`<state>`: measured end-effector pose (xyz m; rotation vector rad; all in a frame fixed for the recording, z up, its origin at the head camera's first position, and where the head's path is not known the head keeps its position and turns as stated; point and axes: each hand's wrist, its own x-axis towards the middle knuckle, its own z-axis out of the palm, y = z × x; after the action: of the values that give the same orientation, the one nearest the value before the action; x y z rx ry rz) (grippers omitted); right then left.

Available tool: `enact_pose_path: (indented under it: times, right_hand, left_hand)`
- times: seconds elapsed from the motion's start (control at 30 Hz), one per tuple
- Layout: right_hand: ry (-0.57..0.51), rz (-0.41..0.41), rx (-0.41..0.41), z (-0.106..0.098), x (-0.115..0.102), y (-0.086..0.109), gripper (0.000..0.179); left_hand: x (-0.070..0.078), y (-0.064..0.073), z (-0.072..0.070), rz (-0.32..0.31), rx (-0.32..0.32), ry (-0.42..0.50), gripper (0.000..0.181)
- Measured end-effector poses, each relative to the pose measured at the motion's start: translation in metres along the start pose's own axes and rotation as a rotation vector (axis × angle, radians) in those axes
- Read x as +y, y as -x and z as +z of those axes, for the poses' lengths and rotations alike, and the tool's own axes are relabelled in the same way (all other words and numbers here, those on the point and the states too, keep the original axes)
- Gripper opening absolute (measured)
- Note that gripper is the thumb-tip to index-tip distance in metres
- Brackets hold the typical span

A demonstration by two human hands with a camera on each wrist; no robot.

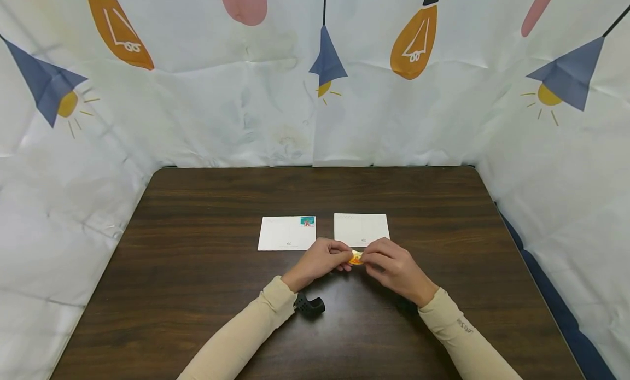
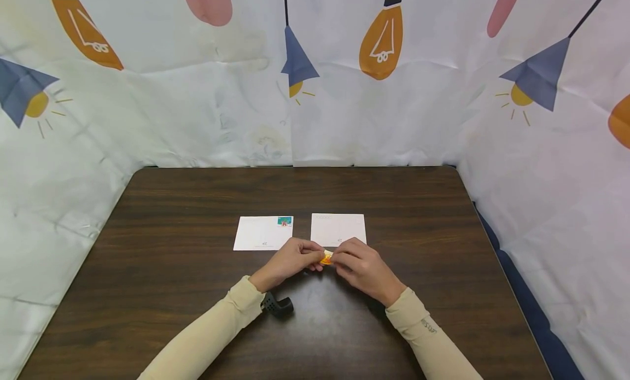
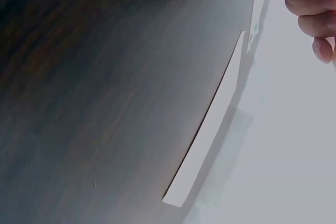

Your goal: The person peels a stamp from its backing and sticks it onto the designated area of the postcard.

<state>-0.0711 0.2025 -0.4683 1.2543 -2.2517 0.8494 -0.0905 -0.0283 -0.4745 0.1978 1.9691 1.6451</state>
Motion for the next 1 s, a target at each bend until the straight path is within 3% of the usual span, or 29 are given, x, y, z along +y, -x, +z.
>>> enact_pose_path:
  times: [0.4, 0.6, 1.0]
  right_hand:
    - [0.192, -0.159, -0.087, 0.0009, -0.0003, -0.0027, 0.037]
    - [0.249, -0.195, -0.116, -0.0004, -0.0030, -0.0049, 0.032]
    - [0.273, -0.205, -0.141, -0.0079, -0.0043, -0.0064, 0.032]
  left_hand:
    - [0.0025, 0.0026, -0.0018, -0.005, -0.001, -0.004, 0.024]
    - [0.0005, 0.0021, -0.0014, 0.010, -0.008, -0.037, 0.024]
    - [0.0025, 0.0022, -0.0073, 0.084, 0.056, -0.232, 0.025]
